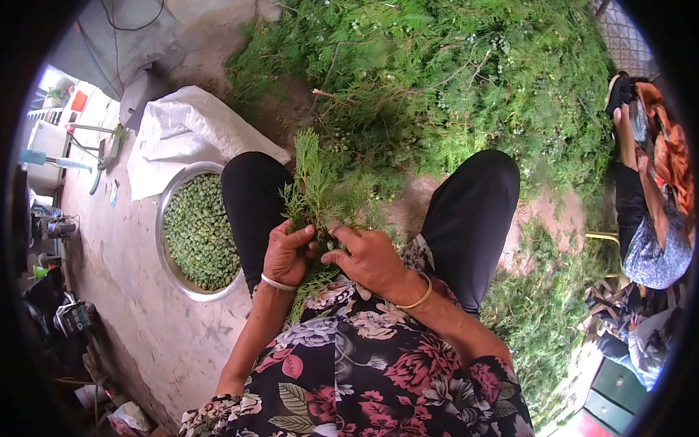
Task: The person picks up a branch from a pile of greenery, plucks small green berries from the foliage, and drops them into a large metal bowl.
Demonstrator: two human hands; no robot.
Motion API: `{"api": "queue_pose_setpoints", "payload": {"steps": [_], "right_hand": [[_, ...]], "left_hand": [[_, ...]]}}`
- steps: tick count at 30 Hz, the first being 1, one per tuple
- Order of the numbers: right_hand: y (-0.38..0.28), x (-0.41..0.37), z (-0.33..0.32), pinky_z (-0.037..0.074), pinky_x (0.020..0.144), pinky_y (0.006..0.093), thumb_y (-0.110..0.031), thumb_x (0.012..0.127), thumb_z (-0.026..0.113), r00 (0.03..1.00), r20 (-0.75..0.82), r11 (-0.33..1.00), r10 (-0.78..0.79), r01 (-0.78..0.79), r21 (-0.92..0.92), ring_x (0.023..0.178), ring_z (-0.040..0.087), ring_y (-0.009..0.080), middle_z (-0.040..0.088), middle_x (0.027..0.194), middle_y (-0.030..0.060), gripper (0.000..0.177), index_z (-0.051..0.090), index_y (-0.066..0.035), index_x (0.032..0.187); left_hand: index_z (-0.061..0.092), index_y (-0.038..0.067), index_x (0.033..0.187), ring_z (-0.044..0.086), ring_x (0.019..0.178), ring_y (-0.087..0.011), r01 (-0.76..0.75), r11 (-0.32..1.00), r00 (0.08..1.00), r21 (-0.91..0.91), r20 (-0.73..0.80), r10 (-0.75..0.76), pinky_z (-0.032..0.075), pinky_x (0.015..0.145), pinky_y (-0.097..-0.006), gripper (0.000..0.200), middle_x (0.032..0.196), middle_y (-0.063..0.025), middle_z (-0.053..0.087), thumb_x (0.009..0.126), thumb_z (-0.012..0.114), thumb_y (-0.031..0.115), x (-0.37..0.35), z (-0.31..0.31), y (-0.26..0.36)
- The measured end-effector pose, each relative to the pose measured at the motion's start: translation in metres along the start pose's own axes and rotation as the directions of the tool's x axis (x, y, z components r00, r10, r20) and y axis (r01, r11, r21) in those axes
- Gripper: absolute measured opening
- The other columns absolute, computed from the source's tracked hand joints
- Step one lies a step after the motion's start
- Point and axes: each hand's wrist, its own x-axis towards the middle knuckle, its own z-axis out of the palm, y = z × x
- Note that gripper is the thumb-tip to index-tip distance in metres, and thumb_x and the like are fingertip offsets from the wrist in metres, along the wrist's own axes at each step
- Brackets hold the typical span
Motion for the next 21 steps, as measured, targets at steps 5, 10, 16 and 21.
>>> {"api": "queue_pose_setpoints", "payload": {"steps": [5, 10, 16, 21], "right_hand": [[-0.003, -0.004, 0.003, 0.045, 0.049, 0.0381, -0.013, 0.078, 0.069, 0.999, -0.007, 0.998, 0.045, -0.046, -0.051, 0.059, 0.061, 0.0325, 0.061, 0.068, 0.0151, 0.028, 0.058, -0.002, 0.101], [0.001, -0.007, 0.006, 0.043, 0.047, 0.0343, -0.01, 0.082, 0.065, 0.994, -0.11, 0.999, 0.028, -0.024, 0.04, 0.051, 0.059, 0.0263, 0.059, 0.063, 0.0128, 0.016, 0.061, 0.0, 0.094], [0.0, 0.0, -0.029, 0.039, 0.042, 0.0214, -0.009, 0.084, 0.06, 0.777, -0.186, 0.653, 0.601, -0.344, 0.675, 0.05, 0.051, 0.0082, 0.06, 0.066, 0.001, 0.008, 0.062, -0.002, 0.088], [0.013, -0.012, -0.046, 0.037, 0.04, 0.0193, -0.007, 0.086, 0.054, 0.676, 0.064, 0.299, 0.734, -0.407, 0.863, 0.046, 0.049, 0.0091, 0.061, 0.067, 0.0052, 0.009, 0.06, -0.002, 0.091]], "left_hand": [[0.059, 0.002, 0.091, 0.054, 0.056, -0.013, 0.006, 0.999, 1.0, 0.035, -0.004, -0.006, 0.039, 0.047, -0.0235, 0.015, 0.075, -0.0039, 0.061, 0.078, 0.067, -0.002, 0.002, 0.001, -0.002], [0.059, 0.003, 0.09, 0.054, 0.056, -0.013, 0.024, 1.0, 1.0, 0.016, -0.019, -0.024, 0.039, 0.048, -0.0234, 0.014, 0.075, -0.0035, 0.061, 0.079, 0.066, -0.001, 0.001, 0.003, -0.003], [0.057, 0.003, 0.095, 0.053, 0.058, -0.0122, 0.022, 0.999, 1.0, -0.03, -0.015, -0.022, 0.04, 0.049, -0.0231, 0.018, 0.079, -0.0036, 0.06, 0.08, 0.065, -0.001, 0.002, -0.007, -0.005], [0.055, 0.003, 0.1, 0.056, 0.064, -0.0126, 0.01, 0.996, 0.999, -0.086, 0.046, -0.007, 0.042, 0.05, -0.0229, 0.021, 0.083, -0.0049, 0.061, 0.081, 0.064, -0.001, 0.001, -0.01, -0.001]]}}
